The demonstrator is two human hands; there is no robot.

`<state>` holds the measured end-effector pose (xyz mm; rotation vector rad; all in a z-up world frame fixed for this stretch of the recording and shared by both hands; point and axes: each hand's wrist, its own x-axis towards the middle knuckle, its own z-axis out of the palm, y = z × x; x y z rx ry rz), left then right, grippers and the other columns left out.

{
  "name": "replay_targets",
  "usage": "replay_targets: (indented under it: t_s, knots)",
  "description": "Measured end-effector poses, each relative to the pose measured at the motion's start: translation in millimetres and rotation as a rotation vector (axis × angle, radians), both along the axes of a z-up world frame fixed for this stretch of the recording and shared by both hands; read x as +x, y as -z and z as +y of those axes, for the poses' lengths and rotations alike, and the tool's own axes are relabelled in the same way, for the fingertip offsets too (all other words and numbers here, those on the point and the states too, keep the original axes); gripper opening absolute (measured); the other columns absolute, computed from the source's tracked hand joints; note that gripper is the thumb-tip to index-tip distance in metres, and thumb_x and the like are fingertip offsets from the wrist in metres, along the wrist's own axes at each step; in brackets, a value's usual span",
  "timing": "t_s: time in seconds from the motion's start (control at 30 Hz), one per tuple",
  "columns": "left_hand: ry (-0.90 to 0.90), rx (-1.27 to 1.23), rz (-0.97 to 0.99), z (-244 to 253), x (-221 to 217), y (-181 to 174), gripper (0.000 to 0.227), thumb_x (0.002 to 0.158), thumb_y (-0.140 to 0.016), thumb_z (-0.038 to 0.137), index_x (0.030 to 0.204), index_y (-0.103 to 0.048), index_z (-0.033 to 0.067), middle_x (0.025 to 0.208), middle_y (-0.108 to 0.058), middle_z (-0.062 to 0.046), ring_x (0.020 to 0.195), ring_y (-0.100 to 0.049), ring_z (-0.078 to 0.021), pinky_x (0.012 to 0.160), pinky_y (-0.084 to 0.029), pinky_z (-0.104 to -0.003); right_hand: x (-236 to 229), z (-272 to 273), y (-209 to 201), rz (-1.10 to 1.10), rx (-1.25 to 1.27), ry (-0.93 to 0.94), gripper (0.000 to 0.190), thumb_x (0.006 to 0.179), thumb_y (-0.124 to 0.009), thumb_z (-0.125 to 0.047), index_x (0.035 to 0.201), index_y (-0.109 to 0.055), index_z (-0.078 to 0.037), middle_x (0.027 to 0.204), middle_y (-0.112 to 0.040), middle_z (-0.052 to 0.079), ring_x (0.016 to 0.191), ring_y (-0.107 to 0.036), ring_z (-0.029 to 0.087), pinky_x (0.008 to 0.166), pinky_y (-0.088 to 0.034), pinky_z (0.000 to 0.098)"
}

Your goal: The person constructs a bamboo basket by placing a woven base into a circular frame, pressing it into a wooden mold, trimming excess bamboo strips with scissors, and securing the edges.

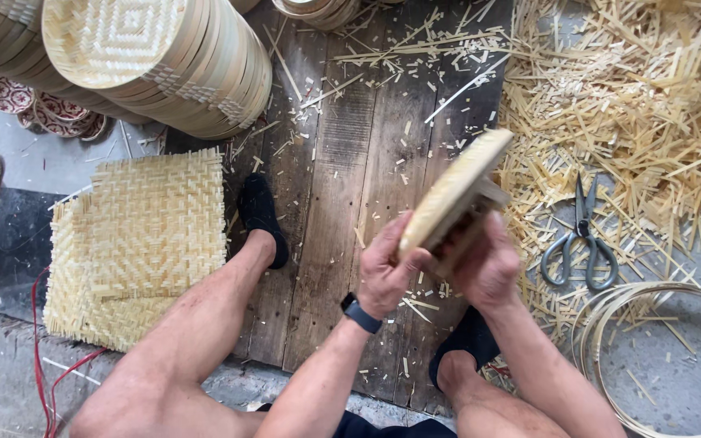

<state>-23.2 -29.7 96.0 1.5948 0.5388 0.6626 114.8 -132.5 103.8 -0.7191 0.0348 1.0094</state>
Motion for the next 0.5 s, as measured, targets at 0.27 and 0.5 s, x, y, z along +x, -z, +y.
replay_targets:
  t_s: [0.27,0.5]
  knots:
    - [-0.561,0.226,0.271,94,-5,28,0.064,0.104,-0.050,0.066,0.116,-0.068,0.0053,0.102,-0.073,-0.006,0.094,-0.070,-0.0154,0.078,-0.061,-0.031,1,-77,39,0.137,-0.264,0.238,0.081,0.092,-0.050,-0.061,0.153,-0.038,-0.010,0.148,-0.048,0.012,0.135,-0.050,0.027,0.109,-0.046,0.0451]
    - [-0.603,-0.117,0.432,203,-26,-5,0.063,0.099,-0.052,0.060,0.109,-0.074,0.0012,0.079,-0.070,-0.002,0.069,-0.057,-0.0115,0.062,-0.050,-0.030,-35,-62,140,0.135,-0.178,0.001,0.079,0.098,-0.044,-0.060,0.156,-0.033,-0.009,0.158,-0.040,0.013,0.142,-0.044,0.027,0.118,-0.039,0.0467]
